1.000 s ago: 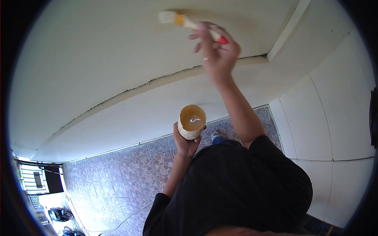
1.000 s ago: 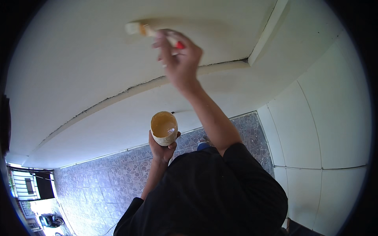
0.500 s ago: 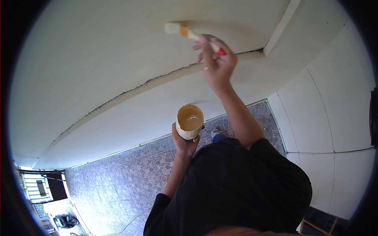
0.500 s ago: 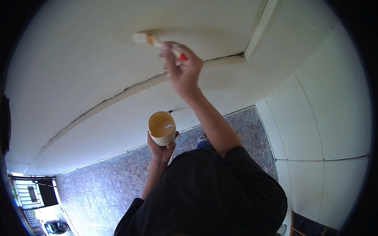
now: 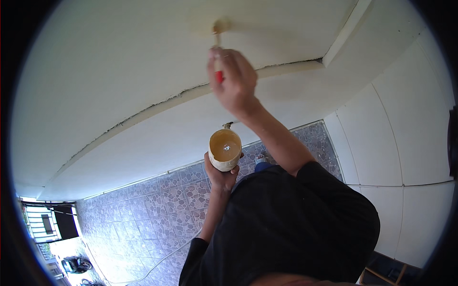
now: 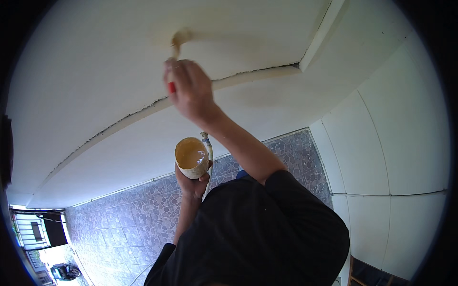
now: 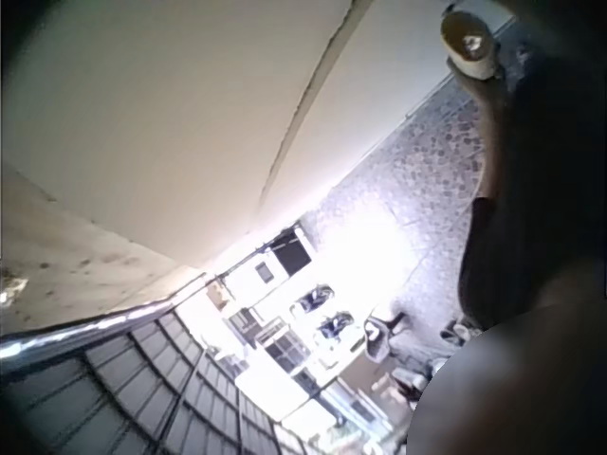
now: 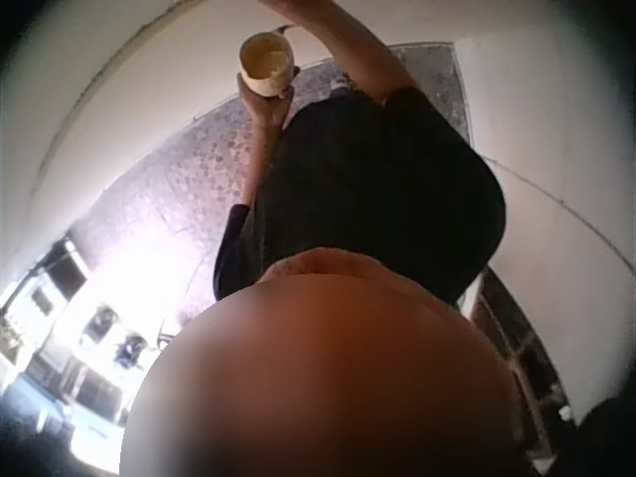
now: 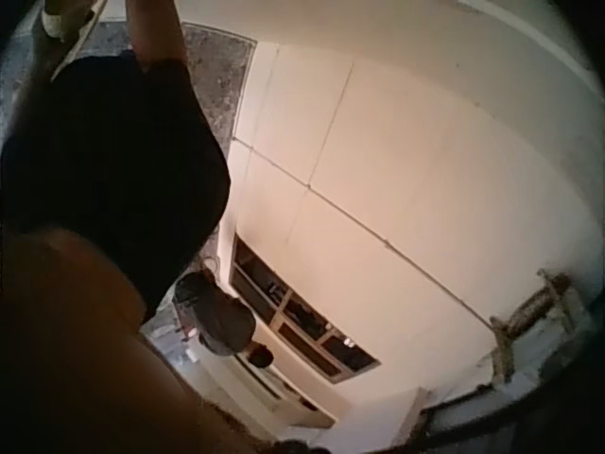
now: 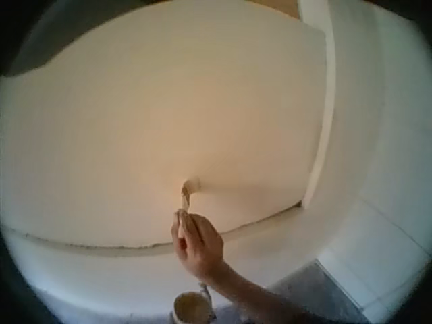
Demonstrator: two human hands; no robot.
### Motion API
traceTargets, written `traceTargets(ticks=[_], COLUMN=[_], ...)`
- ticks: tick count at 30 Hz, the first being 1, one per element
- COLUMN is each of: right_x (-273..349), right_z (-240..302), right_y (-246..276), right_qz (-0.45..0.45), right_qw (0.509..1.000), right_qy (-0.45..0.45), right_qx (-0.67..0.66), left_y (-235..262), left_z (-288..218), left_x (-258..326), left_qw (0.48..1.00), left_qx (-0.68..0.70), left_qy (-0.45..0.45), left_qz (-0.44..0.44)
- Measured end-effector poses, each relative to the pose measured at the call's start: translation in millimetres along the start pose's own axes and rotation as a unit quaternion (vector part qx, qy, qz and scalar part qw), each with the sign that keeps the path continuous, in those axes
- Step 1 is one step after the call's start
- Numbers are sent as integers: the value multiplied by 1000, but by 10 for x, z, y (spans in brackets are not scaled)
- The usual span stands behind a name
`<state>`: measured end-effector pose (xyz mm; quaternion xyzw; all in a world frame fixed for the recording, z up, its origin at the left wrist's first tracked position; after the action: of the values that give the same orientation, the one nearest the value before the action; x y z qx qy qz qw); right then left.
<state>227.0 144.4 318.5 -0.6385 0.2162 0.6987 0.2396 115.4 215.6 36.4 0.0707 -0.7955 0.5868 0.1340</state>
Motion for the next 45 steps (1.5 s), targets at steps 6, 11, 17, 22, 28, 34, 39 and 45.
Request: traceTargets(ticks=[6, 11, 17, 22, 28, 34, 39, 45], right_x=[-3, 147, 277, 219, 228, 340, 531, 494], right_z=[625, -38, -1164, -1152, -48, 5, -1165, -1106], right_y=[-370, -292, 703, 1067, 147, -12, 701, 1021], right_qz=[83, 88, -46, -80, 24, 110, -31, -64], right_qw=[986, 946, 931, 954, 999, 970, 938, 969], right_qy=[-19, -205, -321, -288, -22, -147, -313, -231], right_qx=[-145, -235, -168, -22, -7, -157, -146, 59], left_y=[214, 355, 284, 261, 254, 333, 361, 380], left_z=[-195, -292, -302, -307, -309, -351, -374, -347], left_x=[186, 214, 191, 187, 186, 264, 268, 275], left_qw=[999, 996, 999, 1000, 1000, 999, 1000, 1000], left_qx=[22, 47, 33, 16, 15, -1, 15, 1], left_qy=[-39, -58, -37, -21, -16, -19, -7, 7], left_qz=[-16, -47, -16, 7, 6, -28, 2, -11])
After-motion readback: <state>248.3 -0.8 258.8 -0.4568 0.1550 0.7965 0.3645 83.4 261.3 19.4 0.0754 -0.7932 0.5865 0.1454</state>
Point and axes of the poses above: each hand's wrist, its own x-axis away from the middle knuckle, its own y-axis out of the back of the hand, z = x × y, the point moved 9 cm from there along -x, towards the middle knuckle, and after that the axes turned 4 degrees about x, right-handed, at the moved point
